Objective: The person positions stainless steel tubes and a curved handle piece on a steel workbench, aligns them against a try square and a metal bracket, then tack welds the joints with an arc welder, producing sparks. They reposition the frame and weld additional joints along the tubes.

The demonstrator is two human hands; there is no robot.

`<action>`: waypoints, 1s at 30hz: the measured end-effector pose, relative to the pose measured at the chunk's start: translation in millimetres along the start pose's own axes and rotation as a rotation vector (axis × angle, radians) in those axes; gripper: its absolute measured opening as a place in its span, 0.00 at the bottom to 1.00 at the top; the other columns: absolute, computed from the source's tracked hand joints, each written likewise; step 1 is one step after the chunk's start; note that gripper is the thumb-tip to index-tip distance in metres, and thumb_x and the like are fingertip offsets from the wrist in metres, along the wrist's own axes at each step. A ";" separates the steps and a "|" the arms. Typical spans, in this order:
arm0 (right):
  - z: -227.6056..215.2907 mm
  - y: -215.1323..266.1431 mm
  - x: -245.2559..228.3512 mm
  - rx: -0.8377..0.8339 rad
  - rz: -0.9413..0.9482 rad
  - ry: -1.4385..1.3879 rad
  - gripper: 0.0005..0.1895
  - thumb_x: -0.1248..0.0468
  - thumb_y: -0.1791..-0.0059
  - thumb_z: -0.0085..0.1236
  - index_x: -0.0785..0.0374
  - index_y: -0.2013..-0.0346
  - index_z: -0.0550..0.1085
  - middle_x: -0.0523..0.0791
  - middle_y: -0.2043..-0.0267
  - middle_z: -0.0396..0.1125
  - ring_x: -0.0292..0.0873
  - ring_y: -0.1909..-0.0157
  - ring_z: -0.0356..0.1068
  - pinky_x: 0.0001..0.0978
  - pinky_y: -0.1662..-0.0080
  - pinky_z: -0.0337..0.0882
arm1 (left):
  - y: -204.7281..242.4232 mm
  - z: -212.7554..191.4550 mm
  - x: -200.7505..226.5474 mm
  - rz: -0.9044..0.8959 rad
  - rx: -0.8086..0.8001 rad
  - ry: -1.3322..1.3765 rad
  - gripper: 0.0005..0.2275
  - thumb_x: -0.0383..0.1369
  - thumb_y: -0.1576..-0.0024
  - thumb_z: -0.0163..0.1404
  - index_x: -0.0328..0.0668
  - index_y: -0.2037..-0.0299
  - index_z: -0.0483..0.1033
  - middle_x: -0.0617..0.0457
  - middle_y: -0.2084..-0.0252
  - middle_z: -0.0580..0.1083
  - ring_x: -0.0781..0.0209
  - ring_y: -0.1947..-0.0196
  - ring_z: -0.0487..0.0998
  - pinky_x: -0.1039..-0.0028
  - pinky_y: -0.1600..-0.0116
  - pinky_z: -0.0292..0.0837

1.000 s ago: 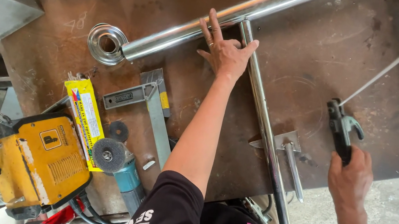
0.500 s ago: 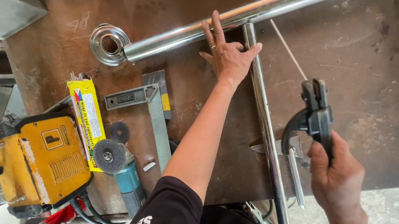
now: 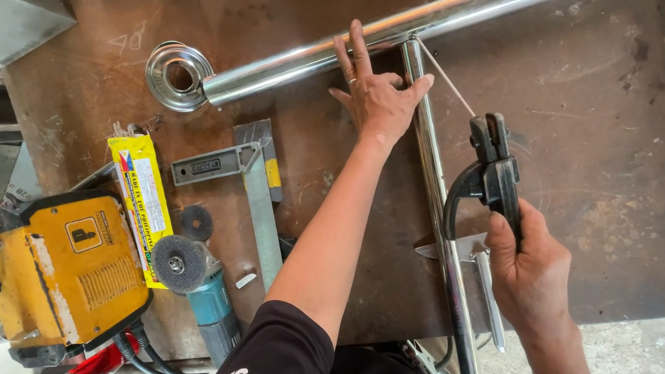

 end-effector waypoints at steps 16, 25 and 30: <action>4.3 -1.6 3.1 -0.020 0.060 0.004 0.21 0.60 0.44 0.48 0.74 0.42 0.69 0.46 0.75 0.68 0.40 0.76 0.68 0.28 0.76 0.65 | 0.7 0.4 0.4 -0.004 0.015 0.013 0.17 0.48 0.54 0.66 0.41 0.82 0.85 0.63 0.21 0.37 0.47 0.20 0.23 0.18 0.31 0.32; 4.4 -4.5 -3.6 -0.009 0.025 -0.027 0.20 0.61 0.43 0.48 0.75 0.43 0.69 0.47 0.74 0.70 0.41 0.73 0.72 0.29 0.73 0.69 | -0.3 0.8 0.9 0.014 0.024 0.015 0.18 0.48 0.54 0.65 0.40 0.81 0.85 0.62 0.21 0.36 0.46 0.21 0.22 0.17 0.32 0.33; 4.1 -4.3 -1.9 -0.017 0.041 -0.013 0.20 0.61 0.43 0.48 0.75 0.44 0.69 0.47 0.75 0.70 0.41 0.74 0.72 0.29 0.75 0.68 | 0.4 0.6 0.3 0.005 0.020 0.015 0.18 0.48 0.54 0.65 0.41 0.81 0.85 0.63 0.21 0.35 0.47 0.21 0.22 0.18 0.31 0.31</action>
Point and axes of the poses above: each hand's wrist, its own y-axis away from the middle knuckle, its own z-axis out of the palm, x = y × z, the point moved 8 cm from there along -y, towards the middle knuckle
